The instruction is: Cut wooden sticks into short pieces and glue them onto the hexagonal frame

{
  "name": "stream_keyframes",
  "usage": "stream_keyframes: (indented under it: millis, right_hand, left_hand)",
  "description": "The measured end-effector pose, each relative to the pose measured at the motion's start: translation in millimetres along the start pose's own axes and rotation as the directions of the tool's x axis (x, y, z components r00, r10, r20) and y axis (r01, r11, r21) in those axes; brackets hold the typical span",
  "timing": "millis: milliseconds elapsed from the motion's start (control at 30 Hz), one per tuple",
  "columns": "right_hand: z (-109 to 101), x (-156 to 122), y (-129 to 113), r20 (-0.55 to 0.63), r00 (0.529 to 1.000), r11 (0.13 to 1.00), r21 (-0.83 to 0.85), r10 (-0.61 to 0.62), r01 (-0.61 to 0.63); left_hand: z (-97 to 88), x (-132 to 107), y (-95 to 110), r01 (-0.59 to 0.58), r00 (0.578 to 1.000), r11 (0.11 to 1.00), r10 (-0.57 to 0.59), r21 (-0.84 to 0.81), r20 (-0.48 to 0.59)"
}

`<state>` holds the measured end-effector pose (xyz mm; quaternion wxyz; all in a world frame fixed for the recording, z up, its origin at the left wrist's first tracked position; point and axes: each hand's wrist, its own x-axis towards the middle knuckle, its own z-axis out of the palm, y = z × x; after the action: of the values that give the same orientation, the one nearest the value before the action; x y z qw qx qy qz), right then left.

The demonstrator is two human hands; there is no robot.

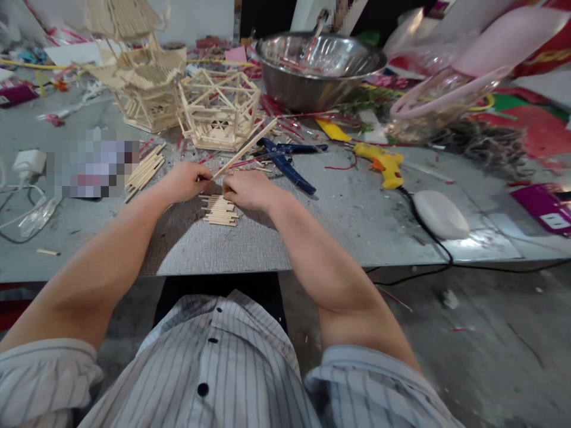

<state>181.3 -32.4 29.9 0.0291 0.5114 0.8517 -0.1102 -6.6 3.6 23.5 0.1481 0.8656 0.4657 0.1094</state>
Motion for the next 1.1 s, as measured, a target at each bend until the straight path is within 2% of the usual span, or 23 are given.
stream_keyframes:
  millis: [300, 633, 800, 933, 1000, 1100]
  right_hand:
    - [2.5, 2.7, -3.8, -0.049, 0.999, 0.991, 0.129, -0.024, 0.03]
    - [6.7, 3.7, -8.3, -0.116, 0.991, 0.998, 0.039, 0.063, -0.059]
    - [6.6, 4.2, 2.8, -0.181, 0.983, 0.977, 0.21, 0.01, 0.029]
    - [3.2, 2.1, 4.9, -0.092, 0.995, 0.95, 0.303, -0.048, 0.074]
    - [1.9, 1.2, 2.8, -0.049, 0.997, 0.96, 0.272, -0.052, 0.063]
    - [1.8, 1.0, -1.2, -0.053, 0.998, 0.982, 0.183, -0.029, 0.039]
  left_hand:
    - [-0.9, 0.2, 2.2, 0.013, 1.0, 0.999, -0.014, 0.033, 0.022]
    - [-0.2, 0.6, 2.6, 0.02, 1.0, 0.998, -0.02, 0.059, 0.006]
    - [-0.2, 0.8, 1.3, 0.014, 1.0, 0.999, -0.013, 0.043, -0.02]
    - [-0.8, 0.3, 3.1, 0.026, 1.0, 0.999, -0.026, 0.043, -0.018]
    - [-0.9, 0.2, 3.9, 0.03, 0.999, 0.999, -0.029, 0.037, -0.022]
    - [-0.9, 0.1, 4.3, 0.031, 0.999, 0.999, -0.03, 0.035, -0.026]
